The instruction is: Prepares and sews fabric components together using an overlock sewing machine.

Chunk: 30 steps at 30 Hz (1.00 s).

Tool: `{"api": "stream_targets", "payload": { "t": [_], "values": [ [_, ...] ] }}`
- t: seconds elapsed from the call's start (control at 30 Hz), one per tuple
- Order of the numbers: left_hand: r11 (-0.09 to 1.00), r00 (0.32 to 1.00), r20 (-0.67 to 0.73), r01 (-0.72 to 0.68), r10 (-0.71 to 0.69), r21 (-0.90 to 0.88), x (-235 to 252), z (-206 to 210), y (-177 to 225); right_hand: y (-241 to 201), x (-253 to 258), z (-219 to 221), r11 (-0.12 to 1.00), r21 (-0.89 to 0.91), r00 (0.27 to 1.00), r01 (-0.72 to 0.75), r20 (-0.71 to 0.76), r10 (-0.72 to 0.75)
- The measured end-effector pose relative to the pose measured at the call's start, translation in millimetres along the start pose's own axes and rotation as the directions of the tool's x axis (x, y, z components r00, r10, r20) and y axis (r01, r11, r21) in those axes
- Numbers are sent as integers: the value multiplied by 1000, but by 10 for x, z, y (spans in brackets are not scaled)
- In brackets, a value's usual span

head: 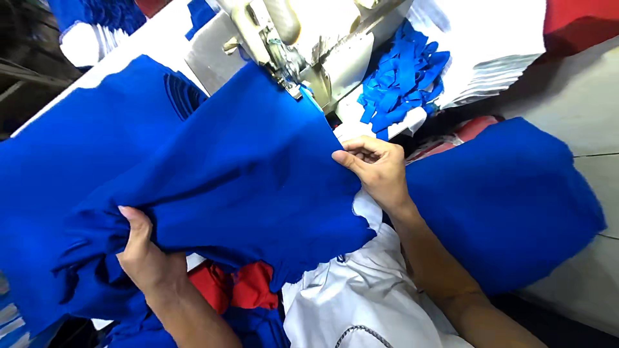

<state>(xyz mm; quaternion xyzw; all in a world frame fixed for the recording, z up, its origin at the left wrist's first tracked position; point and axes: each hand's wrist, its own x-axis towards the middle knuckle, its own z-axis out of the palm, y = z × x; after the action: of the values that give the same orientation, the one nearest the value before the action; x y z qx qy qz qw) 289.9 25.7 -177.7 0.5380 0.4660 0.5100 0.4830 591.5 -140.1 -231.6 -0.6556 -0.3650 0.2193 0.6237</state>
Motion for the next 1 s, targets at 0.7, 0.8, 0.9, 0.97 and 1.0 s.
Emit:
{"api": "stream_targets", "payload": {
  "t": [0.7,0.8,0.9,0.97,1.0],
  "values": [
    [769,972,170,-233,163,595,-831,-580,-524,252,-506,-415,977,-200,977,-72,184,109],
    [908,984,156,-142,86,394,-786,-639,-484,239,-560,-417,958,-248,976,-140,126,176],
    [948,977,210,-29,-41,318,-767,-635,-447,262,-524,-362,935,-280,967,-218,71,246],
    [938,961,251,27,-120,345,-802,-540,-366,238,-523,-317,922,-276,955,-272,41,294],
    [930,961,235,53,-147,364,-828,-462,-320,238,-531,-296,923,-267,955,-278,24,295]
  ]
}}
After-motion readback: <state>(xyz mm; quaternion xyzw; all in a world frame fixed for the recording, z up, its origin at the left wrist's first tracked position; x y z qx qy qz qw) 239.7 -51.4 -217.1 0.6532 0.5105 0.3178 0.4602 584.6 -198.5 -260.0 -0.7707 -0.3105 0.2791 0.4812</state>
